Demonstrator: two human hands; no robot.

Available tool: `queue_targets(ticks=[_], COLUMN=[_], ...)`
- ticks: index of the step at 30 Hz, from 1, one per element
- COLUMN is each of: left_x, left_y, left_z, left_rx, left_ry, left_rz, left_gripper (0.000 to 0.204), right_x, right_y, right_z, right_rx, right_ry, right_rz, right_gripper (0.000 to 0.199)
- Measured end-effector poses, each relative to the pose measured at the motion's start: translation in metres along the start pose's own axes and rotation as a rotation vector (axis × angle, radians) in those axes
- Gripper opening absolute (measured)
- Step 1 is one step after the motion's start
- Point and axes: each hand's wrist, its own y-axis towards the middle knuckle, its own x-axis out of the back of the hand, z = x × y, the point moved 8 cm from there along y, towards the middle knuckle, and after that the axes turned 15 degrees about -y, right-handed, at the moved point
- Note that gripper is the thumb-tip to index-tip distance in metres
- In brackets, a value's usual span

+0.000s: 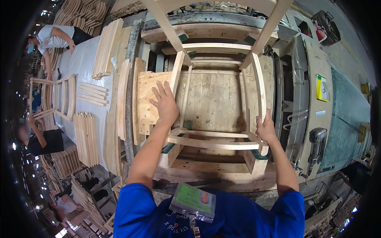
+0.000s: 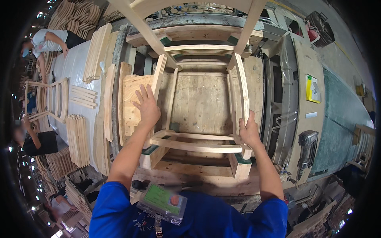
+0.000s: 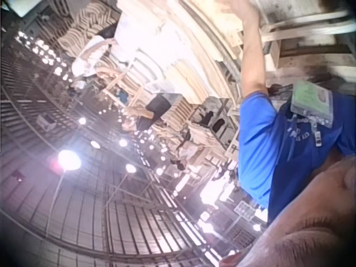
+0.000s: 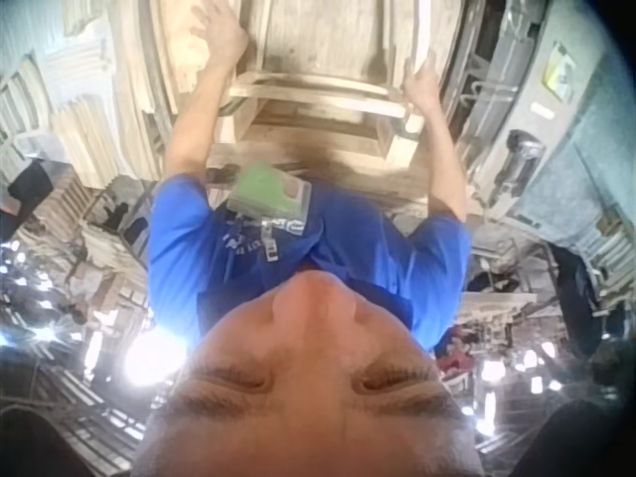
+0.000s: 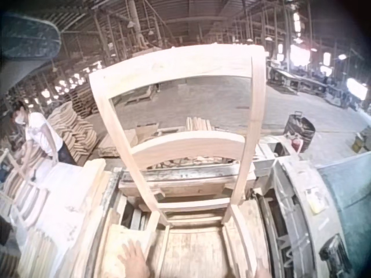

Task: The person assembles wooden chair frames on a workbench in a factory. They align the backrest and seat frame, then use a pneumatic nail gun to fasten the joints. The person repeatedly lifts and repositions the chair to access different sides for nailing.

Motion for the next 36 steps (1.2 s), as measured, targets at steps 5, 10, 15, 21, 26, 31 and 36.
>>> queue_targets(ticks=[5, 10, 15, 21, 26, 31, 36], left_x=[-0.001, 0.001, -0.001, 0.007, 0.010, 0.000, 0.001], left_y=[-0.006, -0.006, -0.006, 0.015, 0.040, 0.039, 0.033], left_z=[-0.002, -0.001, 0.004, -0.012, -0.003, -0.004, -0.006], left_rx=[0.005, -0.002, -0.011, 0.079, 0.108, 0.111, 0.101], left_ry=[-0.019, 0.005, 0.046, -0.028, 0.045, 0.015, 0.037], left_rz=[0.037, -0.026, -0.032, -0.020, -0.089, -0.030, -0.018], left_gripper=[0.102, 0.100, 0.095, 0.095, 0.096, 0.100, 0.100], right_x=[-0.005, -0.010, -0.012, -0.013, -0.013, -0.015, -0.014], right_y=[-0.002, -0.008, -0.006, -0.009, -0.003, -0.008, -0.012], right_z=[-0.013, -0.005, -0.002, -0.013, -0.006, -0.012, -0.013], right_rx=[0.020, -0.068, -0.022, -0.020, -0.004, -0.101, -0.093], right_ry=[-0.039, 0.084, 0.068, 0.149, 0.178, 0.146, 0.104], right_rz=[-0.068, -0.035, -0.012, -0.015, -0.031, 0.044, 0.080], right_gripper=[0.044, 0.029, 0.032, 0.037, 0.036, 0.037, 0.041])
